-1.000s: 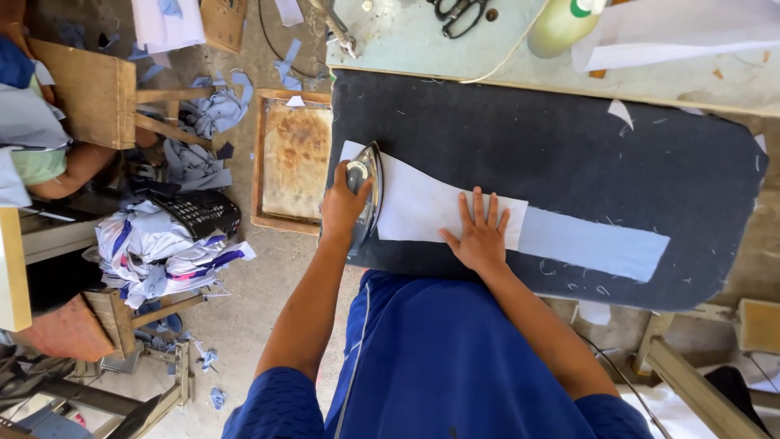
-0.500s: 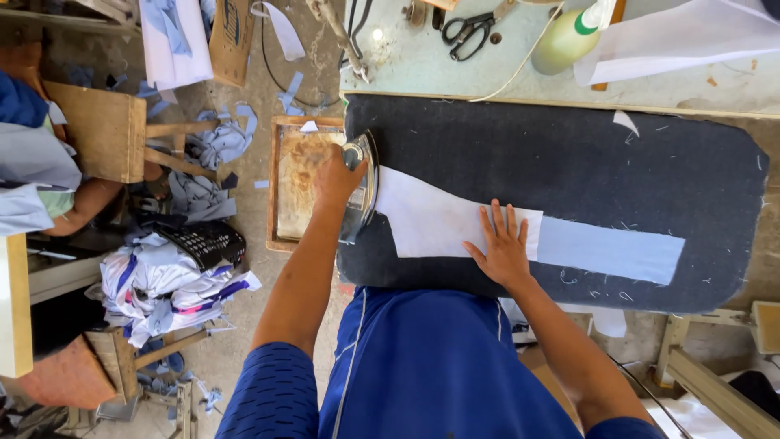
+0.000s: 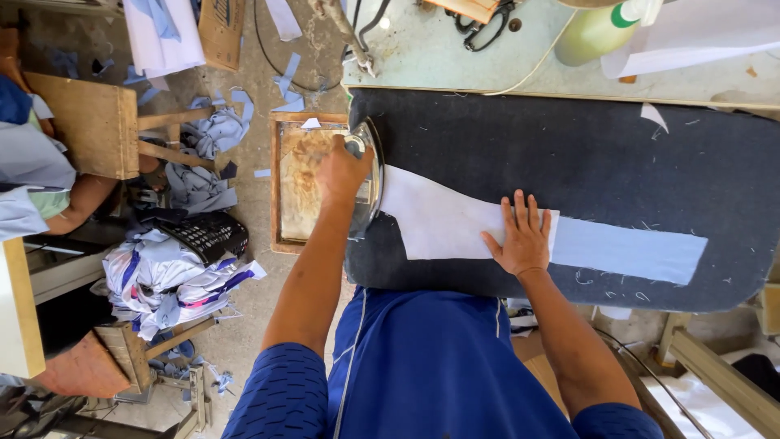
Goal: The person irons a white fabric piece on a black work surface, then uses scissors to trim its edges. The person handles the fabric and tools directly, smoothing the material with an iron and cutting along the edges to shape it.
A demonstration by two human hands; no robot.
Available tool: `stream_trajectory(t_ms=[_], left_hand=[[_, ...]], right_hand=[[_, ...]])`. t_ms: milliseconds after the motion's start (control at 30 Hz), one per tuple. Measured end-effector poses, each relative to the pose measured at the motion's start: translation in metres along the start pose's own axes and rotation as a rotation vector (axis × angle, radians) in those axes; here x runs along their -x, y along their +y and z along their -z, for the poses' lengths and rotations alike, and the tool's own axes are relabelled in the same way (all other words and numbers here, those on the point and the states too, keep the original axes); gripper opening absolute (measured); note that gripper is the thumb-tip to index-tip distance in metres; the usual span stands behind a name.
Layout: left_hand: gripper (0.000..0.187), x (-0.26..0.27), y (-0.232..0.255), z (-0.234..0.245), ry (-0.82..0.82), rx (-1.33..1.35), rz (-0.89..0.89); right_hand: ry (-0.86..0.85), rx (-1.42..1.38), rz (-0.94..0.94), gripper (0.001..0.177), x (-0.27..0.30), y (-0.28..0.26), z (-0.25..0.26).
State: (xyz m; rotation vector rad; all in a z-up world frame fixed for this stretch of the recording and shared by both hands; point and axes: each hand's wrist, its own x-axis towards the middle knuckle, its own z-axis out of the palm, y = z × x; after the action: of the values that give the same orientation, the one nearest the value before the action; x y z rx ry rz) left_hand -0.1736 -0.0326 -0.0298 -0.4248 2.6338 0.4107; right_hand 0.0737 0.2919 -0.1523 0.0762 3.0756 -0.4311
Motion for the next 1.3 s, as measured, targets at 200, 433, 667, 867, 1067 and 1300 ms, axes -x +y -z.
stream_trajectory(t_ms=[200, 433, 667, 867, 1067, 1300], left_hand=[[0.066, -0.018, -0.009, -0.002, 0.058, 0.025, -0.010], [0.063, 0.024, 0.002, -0.020, 0.019, 0.081, -0.037], [0.067, 0.072, 0.004, -0.041, -0.092, 0.053, -0.042], [0.072, 0.124, 0.018, -0.061, -0.210, -0.032, -0.038], [0.079, 0.149, 0.029, -0.080, -0.220, 0.002, -0.009], [0.067, 0.115, 0.046, -0.073, -0.070, 0.052, 0.031]], right_hand=[[0.018, 0.013, 0.009, 0.090, -0.004, 0.000, 0.000], [0.001, 0.000, 0.019, 0.089, -0.005, 0.000, 0.000], [0.015, -0.013, 0.024, 0.088, 0.002, 0.002, -0.003], [-0.039, -0.066, 0.020, 0.089, 0.004, 0.004, 0.002], [-0.098, -0.132, -0.008, 0.088, 0.001, 0.004, 0.009], [-0.232, -0.130, 0.024, 0.084, 0.003, 0.027, 0.031]])
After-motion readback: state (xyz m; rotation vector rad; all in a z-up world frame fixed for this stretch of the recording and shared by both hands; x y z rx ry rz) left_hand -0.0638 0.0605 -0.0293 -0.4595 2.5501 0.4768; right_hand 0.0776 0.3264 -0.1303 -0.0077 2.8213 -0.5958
